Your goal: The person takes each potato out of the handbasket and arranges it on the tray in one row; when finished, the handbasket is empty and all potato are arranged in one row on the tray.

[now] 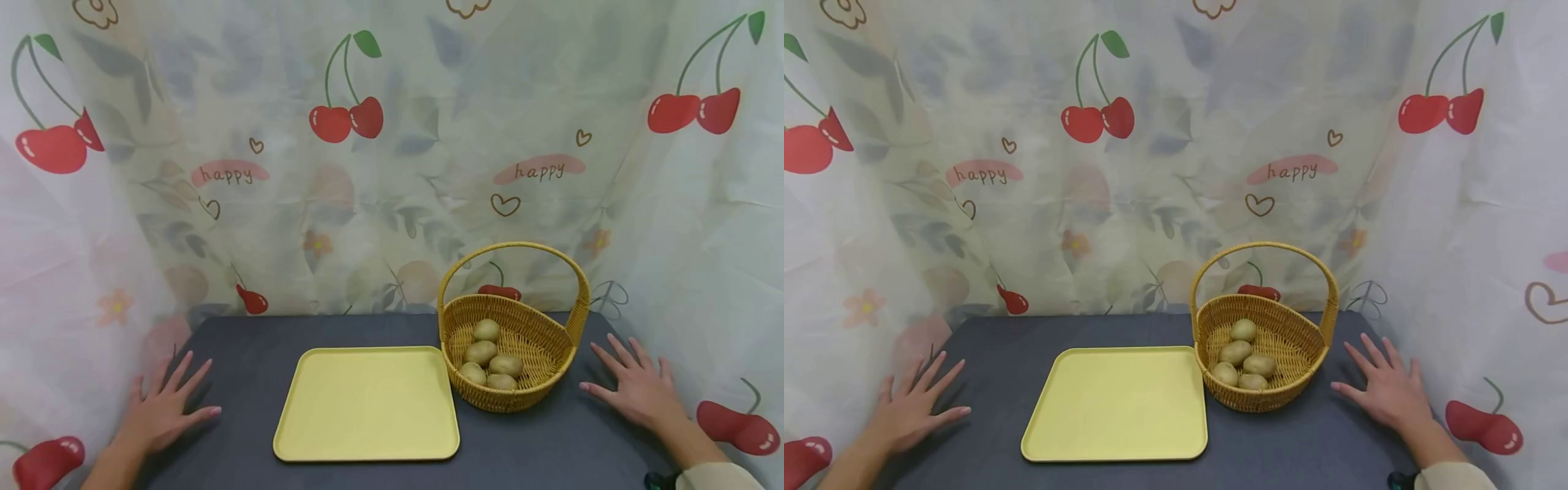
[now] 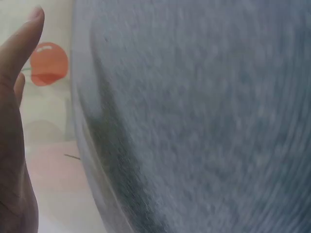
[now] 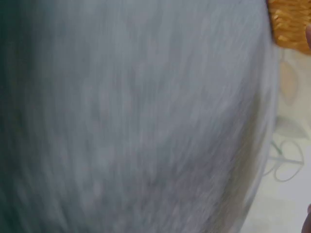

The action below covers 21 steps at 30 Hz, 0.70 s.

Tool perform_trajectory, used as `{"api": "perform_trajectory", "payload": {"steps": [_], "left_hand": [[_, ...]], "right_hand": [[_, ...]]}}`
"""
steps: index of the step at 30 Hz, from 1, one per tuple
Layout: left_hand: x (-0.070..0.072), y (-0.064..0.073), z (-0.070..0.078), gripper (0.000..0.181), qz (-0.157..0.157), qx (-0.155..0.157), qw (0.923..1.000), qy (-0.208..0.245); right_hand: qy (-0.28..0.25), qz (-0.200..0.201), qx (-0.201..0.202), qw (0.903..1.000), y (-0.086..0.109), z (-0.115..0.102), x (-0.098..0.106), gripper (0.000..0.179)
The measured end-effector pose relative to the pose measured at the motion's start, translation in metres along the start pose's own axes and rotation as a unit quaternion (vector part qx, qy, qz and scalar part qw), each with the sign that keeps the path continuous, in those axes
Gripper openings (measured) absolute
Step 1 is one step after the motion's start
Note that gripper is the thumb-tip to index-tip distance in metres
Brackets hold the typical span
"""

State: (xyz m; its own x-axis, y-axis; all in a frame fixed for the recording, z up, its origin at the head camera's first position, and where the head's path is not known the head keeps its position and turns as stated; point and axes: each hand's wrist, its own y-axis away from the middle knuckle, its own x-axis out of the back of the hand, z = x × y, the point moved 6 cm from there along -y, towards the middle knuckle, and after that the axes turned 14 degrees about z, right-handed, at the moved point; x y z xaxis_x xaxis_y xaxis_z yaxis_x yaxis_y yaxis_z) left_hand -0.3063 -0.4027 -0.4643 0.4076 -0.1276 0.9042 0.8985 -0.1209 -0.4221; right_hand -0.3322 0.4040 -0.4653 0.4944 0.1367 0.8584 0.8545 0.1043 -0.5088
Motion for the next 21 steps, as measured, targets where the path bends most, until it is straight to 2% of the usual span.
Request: {"api": "perform_trajectory", "payload": {"steps": [6,9,12,16,21], "left_hand": [[0.015,-0.004,0.016,0.094,0.07,-0.024,0.997,0.022],[0.025,-0.006,0.026,0.093,0.105,-0.03,0.9926,0.052],[0.036,-0.007,0.037,0.091,0.137,-0.033,0.9864,0.084],[0.055,-0.008,0.048,0.087,0.189,-0.041,0.9699,0.147],[0.079,-0.012,0.065,0.081,0.225,-0.04,0.9388,0.257]], "right_hand": [[-0.025,0.082,0.021,0.9961,0.001,-0.018,0.018,0.093],[-0.052,0.131,0.037,0.9893,0.002,-0.032,0.031,0.092],[-0.098,0.177,0.043,0.9783,0.003,-0.047,0.045,0.091],[-0.178,0.221,0.04,0.9581,0.002,-0.07,0.062,0.088],[-0.276,0.261,0.068,0.9225,-0.006,-0.098,0.081,0.082]]}}
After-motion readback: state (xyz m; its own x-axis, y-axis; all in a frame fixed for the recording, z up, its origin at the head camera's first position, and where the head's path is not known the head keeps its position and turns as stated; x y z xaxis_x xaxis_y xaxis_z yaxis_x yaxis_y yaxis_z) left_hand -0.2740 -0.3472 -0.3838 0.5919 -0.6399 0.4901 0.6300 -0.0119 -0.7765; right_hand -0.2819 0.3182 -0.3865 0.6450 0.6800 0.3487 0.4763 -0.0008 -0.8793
